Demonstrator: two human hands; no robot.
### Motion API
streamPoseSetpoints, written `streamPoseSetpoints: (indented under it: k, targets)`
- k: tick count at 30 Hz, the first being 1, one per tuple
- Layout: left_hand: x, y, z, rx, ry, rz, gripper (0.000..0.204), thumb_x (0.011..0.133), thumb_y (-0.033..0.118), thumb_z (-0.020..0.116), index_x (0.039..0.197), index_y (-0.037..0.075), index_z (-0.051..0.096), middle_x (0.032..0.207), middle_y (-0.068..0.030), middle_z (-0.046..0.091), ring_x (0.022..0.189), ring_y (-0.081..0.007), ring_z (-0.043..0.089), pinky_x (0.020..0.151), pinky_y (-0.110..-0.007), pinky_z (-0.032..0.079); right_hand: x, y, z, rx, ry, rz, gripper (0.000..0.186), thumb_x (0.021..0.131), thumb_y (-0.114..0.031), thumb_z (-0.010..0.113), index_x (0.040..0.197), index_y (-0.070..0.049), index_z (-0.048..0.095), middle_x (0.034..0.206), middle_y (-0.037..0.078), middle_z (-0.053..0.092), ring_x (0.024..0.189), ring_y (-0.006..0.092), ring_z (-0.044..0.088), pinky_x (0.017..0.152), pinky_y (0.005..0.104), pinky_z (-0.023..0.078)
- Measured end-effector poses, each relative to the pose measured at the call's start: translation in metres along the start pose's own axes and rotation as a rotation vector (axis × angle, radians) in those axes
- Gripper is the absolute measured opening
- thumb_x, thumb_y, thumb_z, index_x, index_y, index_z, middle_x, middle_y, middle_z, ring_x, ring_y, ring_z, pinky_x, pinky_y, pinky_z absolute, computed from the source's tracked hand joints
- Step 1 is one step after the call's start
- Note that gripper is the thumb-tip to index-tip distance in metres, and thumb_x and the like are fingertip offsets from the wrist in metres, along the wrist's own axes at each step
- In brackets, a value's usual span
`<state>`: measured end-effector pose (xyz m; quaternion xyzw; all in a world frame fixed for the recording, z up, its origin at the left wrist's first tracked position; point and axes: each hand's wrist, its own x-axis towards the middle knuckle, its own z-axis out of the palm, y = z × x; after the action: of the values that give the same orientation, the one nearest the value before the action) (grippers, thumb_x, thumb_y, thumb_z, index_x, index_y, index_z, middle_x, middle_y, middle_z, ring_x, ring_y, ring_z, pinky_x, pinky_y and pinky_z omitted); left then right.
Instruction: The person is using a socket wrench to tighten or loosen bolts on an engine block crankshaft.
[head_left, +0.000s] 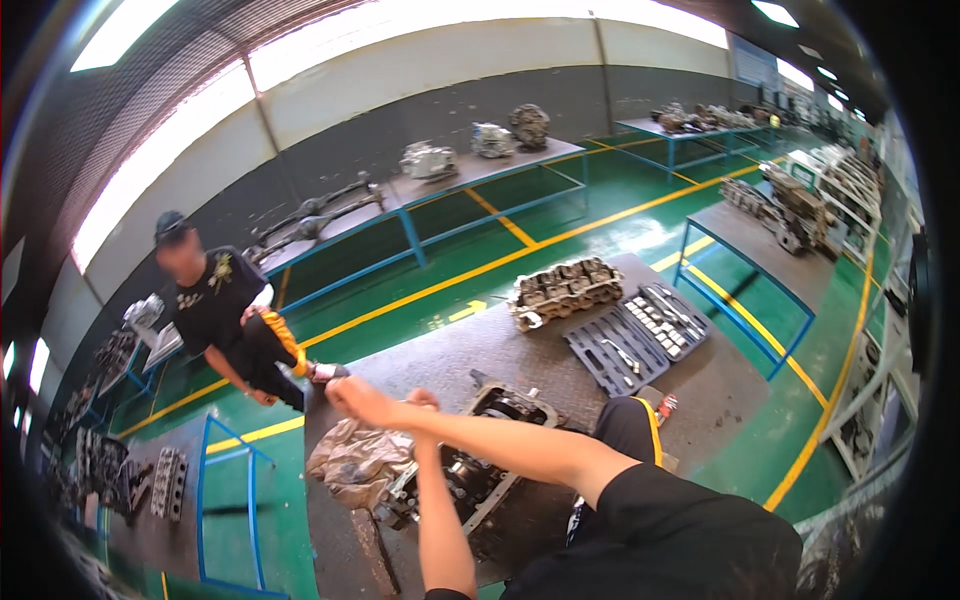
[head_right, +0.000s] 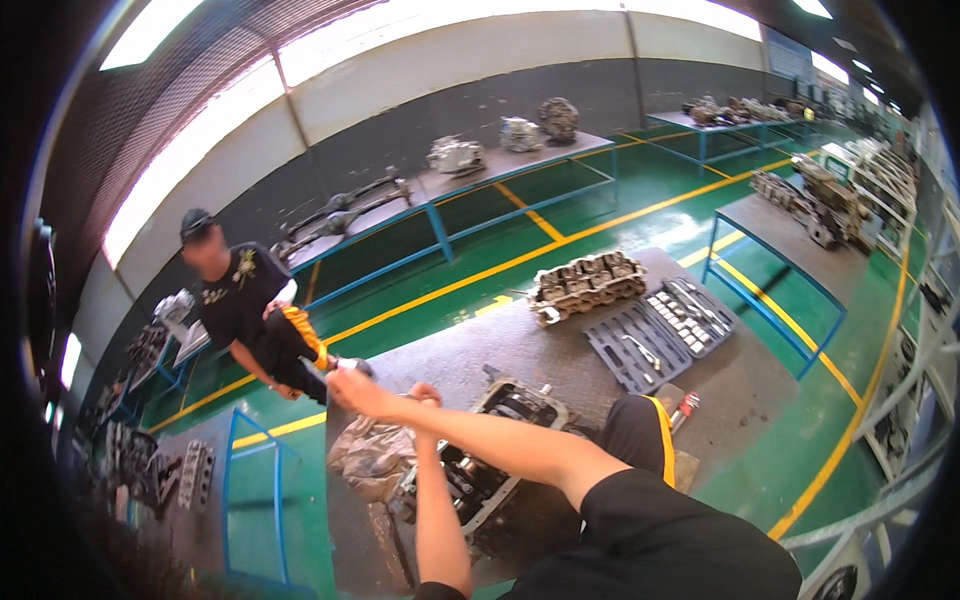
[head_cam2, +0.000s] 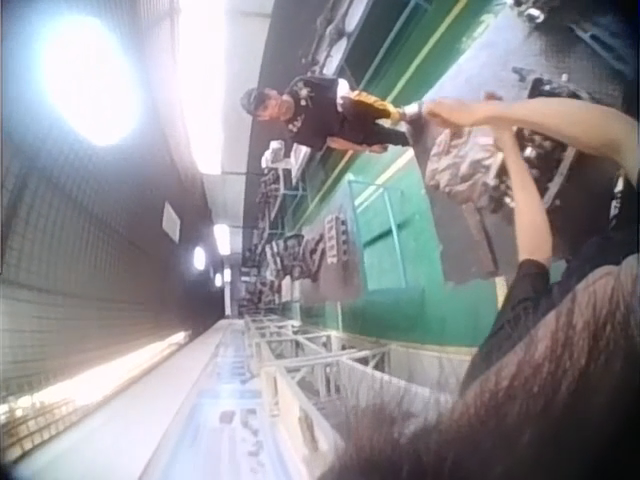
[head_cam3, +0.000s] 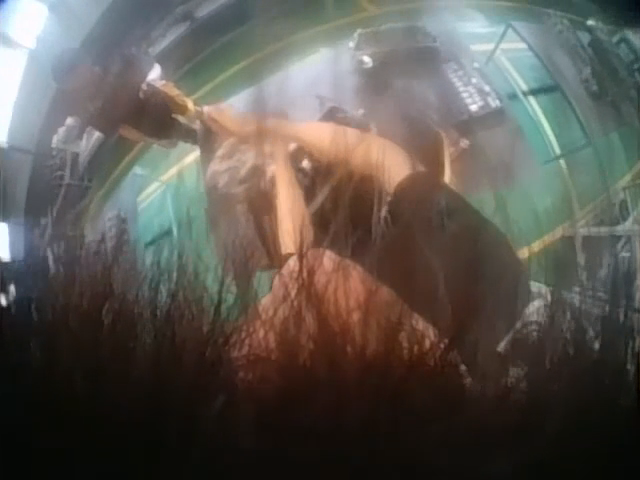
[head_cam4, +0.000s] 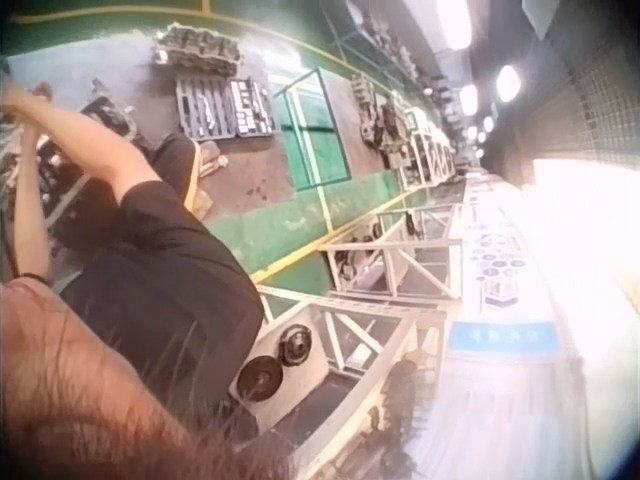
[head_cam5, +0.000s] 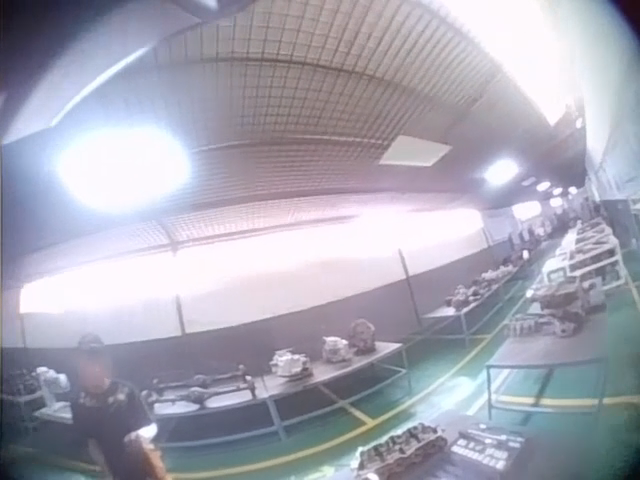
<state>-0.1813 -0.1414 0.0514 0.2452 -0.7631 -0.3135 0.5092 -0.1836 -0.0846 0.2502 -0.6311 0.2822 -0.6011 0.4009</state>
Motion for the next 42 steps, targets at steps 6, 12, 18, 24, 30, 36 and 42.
streamPoseSetpoints:
  k: [6, 12, 18, 24, 30, 36, 42]
  targets:
    - [-0.063, 0.133, 0.000, -0.305, 0.153, -0.403, 0.009, 0.077, -0.006, 0.047, 0.073, -0.001, 0.053, 0.063, -0.0043, 0.050, 0.055, -0.0132, 0.046, 0.051, -0.030, 0.036, -0.026, -0.023, -0.030, 0.150, -0.095, 0.173, 0.045, 0.097, -0.039, 0.035, 0.065, -0.008, 0.040, 0.053, -0.002, 0.031, 0.045, 0.0071, 0.027, 0.042, 0.0253, 0.022]
    - [-0.061, 0.179, -0.035, -0.330, 0.510, -0.427, 0.021, 0.074, -0.015, 0.037, 0.072, -0.001, 0.052, 0.061, -0.0049, 0.054, 0.050, -0.0096, 0.050, 0.042, -0.022, 0.035, -0.027, -0.028, -0.024, 0.257, -0.070, 0.142, 0.040, 0.098, -0.029, 0.035, 0.066, -0.006, 0.042, 0.056, -0.002, 0.035, 0.047, 0.0067, 0.030, 0.043, 0.0240, 0.024]
    - [-0.046, 0.153, -0.072, 0.128, 0.577, -0.299, 0.012, 0.068, -0.011, 0.043, 0.068, -0.002, 0.052, 0.057, -0.0073, 0.054, 0.053, -0.0159, 0.054, 0.051, -0.032, 0.042, -0.030, -0.033, -0.035, 0.334, -0.090, 0.234, 0.038, 0.097, -0.025, 0.036, 0.066, -0.005, 0.040, 0.053, -0.002, 0.031, 0.045, 0.0086, 0.028, 0.043, 0.0253, 0.023]
    - [0.004, 0.098, -0.084, 0.169, 0.698, -0.149, 0.010, 0.073, -0.003, 0.057, 0.069, 0.001, 0.049, 0.059, -0.0100, 0.054, 0.058, -0.0170, 0.052, 0.056, -0.034, 0.039, -0.035, -0.041, -0.014, 0.299, -0.161, 0.161, 0.039, 0.096, -0.027, 0.035, 0.063, -0.008, 0.035, 0.054, -0.002, 0.030, 0.047, 0.0086, 0.025, 0.045, 0.0262, 0.020]
    - [0.034, 0.106, -0.044, -0.236, 0.630, -0.149, 0.018, 0.085, 0.007, 0.056, 0.070, 0.005, 0.047, 0.063, 0.0041, 0.043, 0.061, -0.0069, 0.043, 0.054, -0.025, 0.034, -0.021, -0.034, -0.001, 0.182, -0.137, 0.142, 0.041, 0.095, -0.028, 0.035, 0.062, -0.006, 0.040, 0.053, -0.002, 0.032, 0.048, 0.0073, 0.028, 0.045, 0.0254, 0.021]
    - [0.023, 0.071, -0.019, -0.359, 0.321, -0.203, 0.018, 0.086, 0.008, 0.055, 0.070, 0.006, 0.046, 0.063, 0.0046, 0.041, 0.061, -0.0067, 0.042, 0.054, -0.025, 0.033, -0.014, -0.015, 0.006, 0.154, -0.122, 0.143, 0.039, 0.096, -0.030, 0.035, 0.066, -0.005, 0.041, 0.053, -0.002, 0.033, 0.045, 0.0074, 0.026, 0.042, 0.0252, 0.021]
    - [0.010, 0.079, 0.014, -0.487, 0.130, -0.220, 0.018, 0.087, 0.009, 0.055, 0.071, 0.006, 0.046, 0.064, 0.0050, 0.040, 0.061, -0.0065, 0.041, 0.053, -0.024, 0.033, -0.009, -0.025, -0.003, 0.305, -0.152, 0.228, 0.039, 0.096, -0.029, 0.035, 0.065, -0.006, 0.040, 0.052, -0.002, 0.030, 0.043, 0.0077, 0.023, 0.040, 0.0246, 0.020]
